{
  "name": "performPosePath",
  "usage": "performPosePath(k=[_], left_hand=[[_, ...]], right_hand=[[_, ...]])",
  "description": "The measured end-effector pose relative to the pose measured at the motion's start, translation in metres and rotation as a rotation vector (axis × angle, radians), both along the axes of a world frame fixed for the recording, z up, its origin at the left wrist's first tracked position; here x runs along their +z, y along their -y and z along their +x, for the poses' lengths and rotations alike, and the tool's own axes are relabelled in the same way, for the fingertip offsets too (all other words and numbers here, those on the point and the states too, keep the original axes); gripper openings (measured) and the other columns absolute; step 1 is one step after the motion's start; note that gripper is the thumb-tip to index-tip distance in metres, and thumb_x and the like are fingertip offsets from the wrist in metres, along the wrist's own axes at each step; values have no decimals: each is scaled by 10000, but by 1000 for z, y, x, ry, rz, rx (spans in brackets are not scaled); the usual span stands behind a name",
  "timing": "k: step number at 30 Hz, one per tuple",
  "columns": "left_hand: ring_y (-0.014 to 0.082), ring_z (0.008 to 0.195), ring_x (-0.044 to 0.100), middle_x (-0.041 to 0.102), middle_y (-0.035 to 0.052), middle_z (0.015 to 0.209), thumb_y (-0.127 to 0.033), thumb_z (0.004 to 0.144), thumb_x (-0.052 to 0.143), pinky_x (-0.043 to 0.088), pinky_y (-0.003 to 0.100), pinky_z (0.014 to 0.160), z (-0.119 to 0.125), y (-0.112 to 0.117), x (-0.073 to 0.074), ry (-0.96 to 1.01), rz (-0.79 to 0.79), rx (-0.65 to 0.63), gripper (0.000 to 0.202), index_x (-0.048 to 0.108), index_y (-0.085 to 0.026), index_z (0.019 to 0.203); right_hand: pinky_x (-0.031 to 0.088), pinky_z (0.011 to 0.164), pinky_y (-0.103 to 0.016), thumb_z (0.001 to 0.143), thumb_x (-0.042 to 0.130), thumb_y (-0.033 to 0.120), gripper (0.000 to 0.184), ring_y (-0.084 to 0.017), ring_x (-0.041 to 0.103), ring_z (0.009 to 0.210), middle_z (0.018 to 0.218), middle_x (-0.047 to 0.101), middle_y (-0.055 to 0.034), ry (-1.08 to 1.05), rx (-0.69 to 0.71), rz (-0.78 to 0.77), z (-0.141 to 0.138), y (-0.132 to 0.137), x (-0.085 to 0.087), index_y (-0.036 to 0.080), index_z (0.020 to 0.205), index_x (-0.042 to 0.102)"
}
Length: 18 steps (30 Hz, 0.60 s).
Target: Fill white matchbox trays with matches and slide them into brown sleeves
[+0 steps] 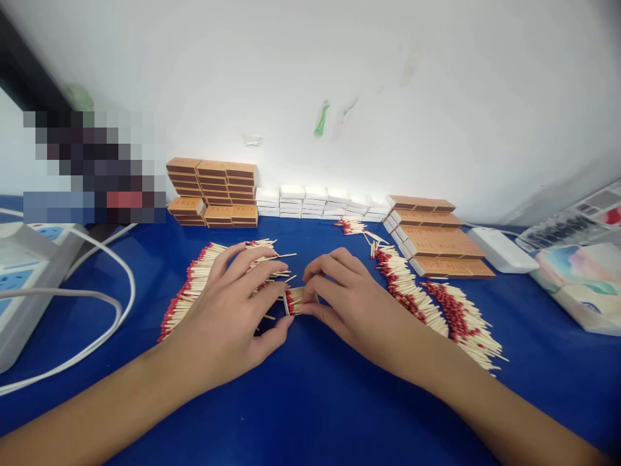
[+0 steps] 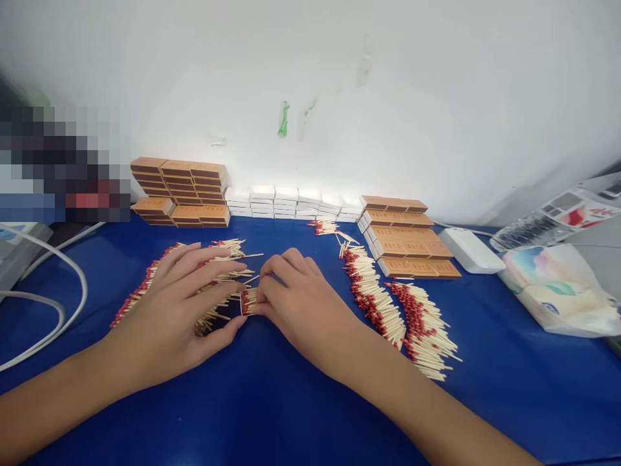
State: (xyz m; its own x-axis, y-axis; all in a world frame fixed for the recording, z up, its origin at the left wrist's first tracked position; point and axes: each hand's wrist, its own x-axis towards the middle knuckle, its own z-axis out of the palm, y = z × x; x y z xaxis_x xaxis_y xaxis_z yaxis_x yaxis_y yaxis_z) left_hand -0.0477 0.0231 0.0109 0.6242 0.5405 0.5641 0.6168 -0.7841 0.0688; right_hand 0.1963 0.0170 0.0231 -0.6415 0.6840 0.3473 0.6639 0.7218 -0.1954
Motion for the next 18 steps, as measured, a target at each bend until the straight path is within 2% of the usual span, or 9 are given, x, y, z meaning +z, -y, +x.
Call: performPosePath(k=[3, 5, 9, 11, 13, 18], left_hand=[[371, 1407, 645, 795, 105, 1314, -297, 1037, 673, 424, 623, 1261, -1, 0, 0, 7, 3, -6, 164, 779, -196, 1110], [367, 1407, 647, 795, 105, 1321, -298, 1031, 683, 421, 629, 1265, -1, -1, 0, 13, -4, -11, 163, 780, -201, 1120], [350, 1385, 660, 798, 101, 1321, -298, 1021, 701, 414, 637, 1274, -1, 0, -2, 24, -27, -37, 160, 774, -209, 1132], [348, 1384, 659, 799, 99, 1313, -298, 1019, 702, 420, 640, 1268, -1, 0, -2, 32, -36, -43, 157, 772, -217, 1134], [348, 1386, 659, 798, 97, 1312, -298, 1016, 704, 423, 642, 1267, -1, 1, -2, 38, -37, -46, 153, 772, -223, 1131], [362, 1398, 657, 789, 108, 1326, -299, 1015, 707, 414, 654, 1277, -1, 1, -2, 37, -31, -54, 173, 781, -199, 1135]], right_hand=[[529, 953, -472, 1117, 624, 267, 127, -302, 597, 1098, 1179, 743, -118, -40, 0, -2, 8, -7, 1, 234, 1050, 726], [514, 972, -477, 1122, 601, 258, 141, -305, 604, 1077, 1145, 746, -113, -51, -48, 37, 23, -19, 1, 247, 1064, 729], [496, 978, -537, 1107, 563, 283, 202, -348, 602, 1022, 1087, 766, -148, 6, -275, 180, 73, -59, -11, 229, 1119, 757], [493, 997, -573, 1098, 543, 295, 255, -372, 599, 1033, 1083, 778, -170, 55, -359, 194, 98, -78, -20, 202, 1151, 774], [493, 1014, -582, 1085, 541, 298, 274, -375, 609, 1047, 1100, 784, -171, 75, -384, 173, 113, -91, -28, 202, 1152, 789], [495, 1028, -577, 1067, 570, 314, 268, -373, 611, 1070, 1120, 779, -182, 92, -386, 153, 117, -99, -34, 190, 1117, 802]])
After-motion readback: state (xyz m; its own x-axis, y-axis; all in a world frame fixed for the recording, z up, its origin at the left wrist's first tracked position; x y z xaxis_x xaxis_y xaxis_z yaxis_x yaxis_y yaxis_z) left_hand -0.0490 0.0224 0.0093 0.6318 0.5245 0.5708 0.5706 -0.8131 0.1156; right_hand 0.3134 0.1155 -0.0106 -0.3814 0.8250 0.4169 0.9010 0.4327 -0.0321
